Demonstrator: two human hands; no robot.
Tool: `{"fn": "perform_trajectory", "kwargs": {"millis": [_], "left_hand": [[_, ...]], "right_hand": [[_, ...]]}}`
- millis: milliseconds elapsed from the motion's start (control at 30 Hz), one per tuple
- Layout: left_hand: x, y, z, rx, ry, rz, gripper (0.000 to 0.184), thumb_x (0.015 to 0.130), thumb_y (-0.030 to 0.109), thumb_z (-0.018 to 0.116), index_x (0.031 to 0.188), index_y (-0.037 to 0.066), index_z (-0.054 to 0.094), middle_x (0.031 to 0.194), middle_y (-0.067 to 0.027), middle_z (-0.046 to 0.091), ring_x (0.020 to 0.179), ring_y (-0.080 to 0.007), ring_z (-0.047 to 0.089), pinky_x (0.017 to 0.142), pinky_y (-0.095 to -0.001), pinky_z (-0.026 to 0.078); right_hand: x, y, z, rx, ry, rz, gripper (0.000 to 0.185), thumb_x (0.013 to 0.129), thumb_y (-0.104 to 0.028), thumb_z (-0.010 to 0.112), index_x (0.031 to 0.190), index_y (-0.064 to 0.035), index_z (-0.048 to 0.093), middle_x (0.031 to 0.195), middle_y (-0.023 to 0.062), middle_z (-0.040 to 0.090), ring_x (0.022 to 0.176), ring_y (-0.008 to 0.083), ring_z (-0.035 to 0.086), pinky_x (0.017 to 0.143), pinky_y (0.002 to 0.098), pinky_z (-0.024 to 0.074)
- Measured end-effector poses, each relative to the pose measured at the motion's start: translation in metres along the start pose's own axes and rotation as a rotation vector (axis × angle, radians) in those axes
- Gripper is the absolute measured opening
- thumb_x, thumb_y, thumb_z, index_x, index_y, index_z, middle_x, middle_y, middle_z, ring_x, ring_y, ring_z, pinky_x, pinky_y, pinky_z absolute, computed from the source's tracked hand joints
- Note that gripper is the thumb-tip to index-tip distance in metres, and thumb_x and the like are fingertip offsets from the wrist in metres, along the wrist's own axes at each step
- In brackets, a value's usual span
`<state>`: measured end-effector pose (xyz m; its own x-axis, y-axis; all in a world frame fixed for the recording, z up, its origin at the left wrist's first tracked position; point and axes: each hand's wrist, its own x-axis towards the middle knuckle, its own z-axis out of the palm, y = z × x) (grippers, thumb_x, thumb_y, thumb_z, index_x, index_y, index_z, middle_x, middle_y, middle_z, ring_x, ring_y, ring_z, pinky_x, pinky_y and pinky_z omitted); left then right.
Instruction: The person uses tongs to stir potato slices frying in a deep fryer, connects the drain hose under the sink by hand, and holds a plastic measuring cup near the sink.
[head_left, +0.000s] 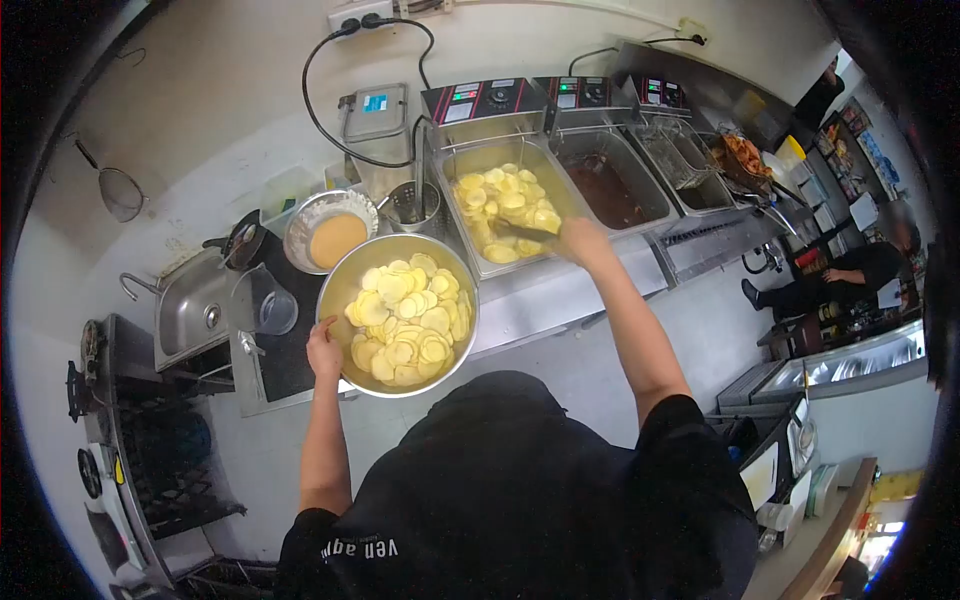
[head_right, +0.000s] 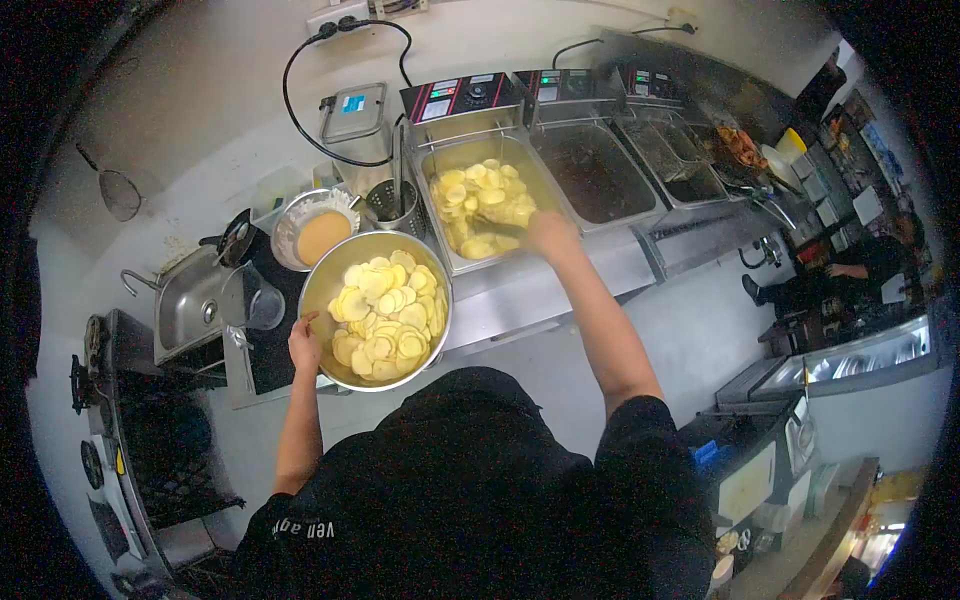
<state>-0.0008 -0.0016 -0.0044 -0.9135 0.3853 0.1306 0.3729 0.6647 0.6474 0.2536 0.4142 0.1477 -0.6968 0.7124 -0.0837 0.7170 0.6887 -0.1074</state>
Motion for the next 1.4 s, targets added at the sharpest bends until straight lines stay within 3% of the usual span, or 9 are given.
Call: {"fn": "perform_trajectory", "kwargs": {"millis": [100, 233, 533, 600, 700, 767, 1100, 1400], "left_hand": [[-0.002, 0.011, -0.006, -0.006, -0.031, -0.037, 0.036, 0.079, 0.0, 0.043, 0.105, 0.012, 0.065, 0.102, -0.0172, 0.062, 0.094, -0.0328, 0.06, 0.082, -0.037, 0.047], [-0.002, 0.006, -0.001, -0.011, 0.05, 0.075, 0.039, 0.075, -0.005, 0.044, 0.103, 0.011, 0.065, 0.097, -0.016, 0.061, 0.089, -0.0332, 0.061, 0.077, -0.039, 0.047], [-0.003, 0.014, -0.006, -0.015, -0.046, -0.027, 0.035, 0.079, -0.003, 0.045, 0.104, 0.01, 0.065, 0.101, -0.0178, 0.062, 0.094, -0.0323, 0.061, 0.081, -0.0362, 0.047], [-0.001, 0.008, -0.002, -0.055, 0.055, 0.116, 0.043, 0.07, -0.007, 0.043, 0.104, 0.008, 0.065, 0.097, -0.0168, 0.061, 0.09, -0.032, 0.061, 0.077, -0.0395, 0.047], [-0.003, 0.015, -0.008, -0.035, -0.015, 0.013, 0.035, 0.078, -0.004, 0.045, 0.103, 0.009, 0.065, 0.098, -0.0177, 0.062, 0.092, -0.032, 0.061, 0.079, -0.0367, 0.047], [-0.001, 0.007, -0.004, -0.019, 0.005, 0.032, 0.038, 0.075, -0.005, 0.044, 0.104, 0.009, 0.065, 0.098, -0.0172, 0.062, 0.092, -0.0319, 0.061, 0.079, -0.0375, 0.047], [0.0, 0.0, 0.001, -0.043, 0.025, 0.036, 0.043, 0.072, -0.007, 0.044, 0.105, 0.011, 0.065, 0.096, -0.0154, 0.061, 0.087, -0.0321, 0.06, 0.077, -0.0371, 0.047], [0.0, 0.001, 0.002, -0.043, 0.069, 0.042, 0.044, 0.07, -0.007, 0.045, 0.104, 0.012, 0.066, 0.09, -0.0152, 0.06, 0.081, -0.0304, 0.059, 0.073, -0.0367, 0.047]], "right_hand": [[-0.021, 0.004, -0.042, -0.036, -0.067, -0.014, 0.036, 0.074, -0.032, 0.062, 0.091, -0.0008, 0.067, 0.089, 0.0231, 0.065, 0.088, 0.0366, 0.063, 0.076, 0.0429, 0.0509], [-0.018, 0.015, -0.065, -0.083, 0.013, 0.102, 0.03, 0.073, -0.026, 0.059, 0.091, -0.0029, 0.068, 0.091, 0.0186, 0.066, 0.087, 0.0345, 0.064, 0.077, 0.0429, 0.0515], [-0.021, 0.013, -0.041, -0.094, 0.132, 0.045, 0.021, 0.073, -0.022, 0.062, 0.08, -0.0032, 0.069, 0.082, 0.0195, 0.066, 0.08, 0.034, 0.065, 0.072, 0.0418, 0.0525], [-0.023, 0.01, -0.037, -0.099, 0.19, 0.002, 0.023, 0.072, -0.025, 0.064, 0.079, -0.0032, 0.069, 0.08, 0.0204, 0.065, 0.077, 0.0347, 0.065, 0.071, 0.0426, 0.0524], [-0.018, 0.006, -0.024, -0.199, 0.188, -0.08, 0.019, 0.072, -0.022, 0.063, 0.075, -0.004, 0.069, 0.072, 0.0177, 0.065, 0.071, 0.0337, 0.065, 0.065, 0.0413, 0.0528], [-0.021, 0.003, -0.022, -0.246, 0.266, -0.096, 0.01, 0.071, -0.014, 0.06, 0.071, -0.0068, 0.068, 0.07, 0.014, 0.066, 0.069, 0.0288, 0.067, 0.059, 0.0381, 0.0533], [-0.01, -0.005, -0.014, -0.295, 0.263, -0.143, 0.01, 0.072, -0.011, 0.058, 0.071, -0.0093, 0.068, 0.068, 0.0121, 0.066, 0.068, 0.0274, 0.067, 0.058, 0.0365, 0.0532], [0.002, 0.01, -0.016, -0.248, 0.39, -0.117, 0.009, 0.07, -0.013, 0.06, 0.068, -0.0083, 0.068, 0.068, 0.0123, 0.066, 0.065, 0.028, 0.066, 0.057, 0.0366, 0.0527]]}}
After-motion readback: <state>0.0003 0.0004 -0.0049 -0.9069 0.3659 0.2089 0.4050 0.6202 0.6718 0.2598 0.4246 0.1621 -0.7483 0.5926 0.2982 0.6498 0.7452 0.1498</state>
